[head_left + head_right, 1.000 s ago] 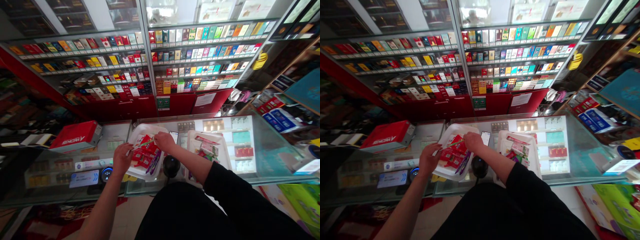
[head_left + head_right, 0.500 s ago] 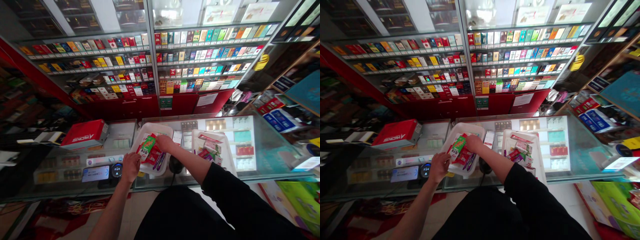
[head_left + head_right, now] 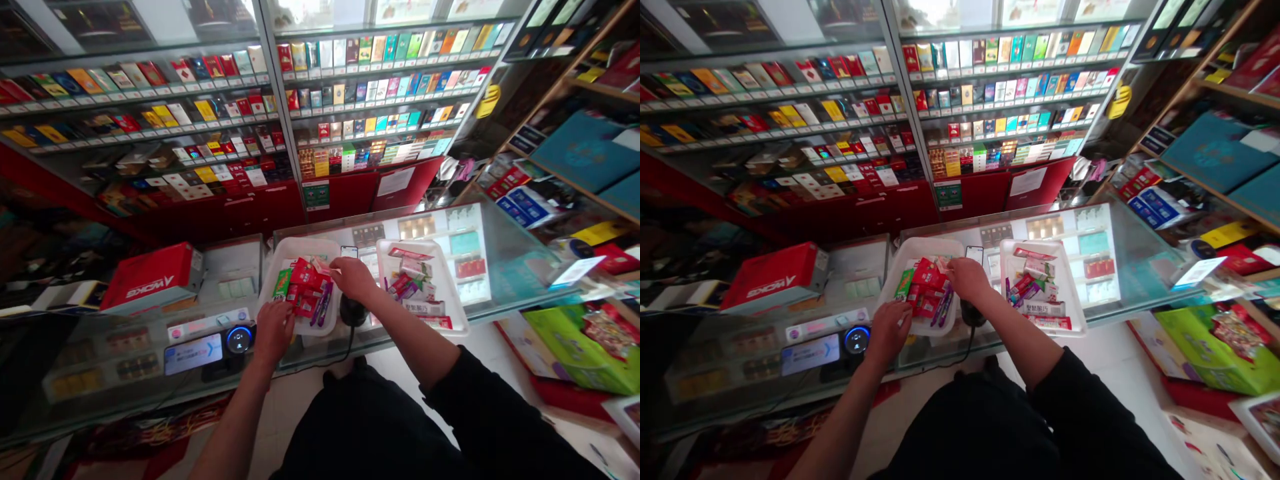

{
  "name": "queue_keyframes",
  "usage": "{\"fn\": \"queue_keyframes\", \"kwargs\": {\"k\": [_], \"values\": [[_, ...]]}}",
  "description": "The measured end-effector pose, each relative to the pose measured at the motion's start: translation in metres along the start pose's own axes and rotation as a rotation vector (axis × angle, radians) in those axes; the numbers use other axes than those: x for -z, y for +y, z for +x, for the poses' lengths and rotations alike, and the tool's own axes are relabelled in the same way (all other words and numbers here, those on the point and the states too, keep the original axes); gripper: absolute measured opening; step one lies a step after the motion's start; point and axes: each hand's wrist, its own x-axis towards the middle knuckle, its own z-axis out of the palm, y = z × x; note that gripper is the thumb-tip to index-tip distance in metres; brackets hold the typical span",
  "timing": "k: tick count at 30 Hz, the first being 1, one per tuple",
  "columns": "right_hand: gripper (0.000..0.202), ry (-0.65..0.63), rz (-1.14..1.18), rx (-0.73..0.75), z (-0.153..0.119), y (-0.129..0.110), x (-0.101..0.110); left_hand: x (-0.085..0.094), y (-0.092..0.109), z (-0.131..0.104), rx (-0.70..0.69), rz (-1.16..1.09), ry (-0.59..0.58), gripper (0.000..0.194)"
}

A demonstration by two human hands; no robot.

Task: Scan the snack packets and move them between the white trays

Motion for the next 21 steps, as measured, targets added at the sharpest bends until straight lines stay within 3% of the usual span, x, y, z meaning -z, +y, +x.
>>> {"fn": "queue_keyframes", "kwargs": {"k": [11,21], "values": [[0.016,0.203,0.117,-0.122,-0.066,0.054,0.034,-0.01,0.037,0.016,-0.019,-0.047,-0.028,0.019],[0.016,0.247,0.097,-0.277,-0.08,0.156,0.064,-0.023,0.083,0.028,0.108,-0.073,0.047,0.021]]}}
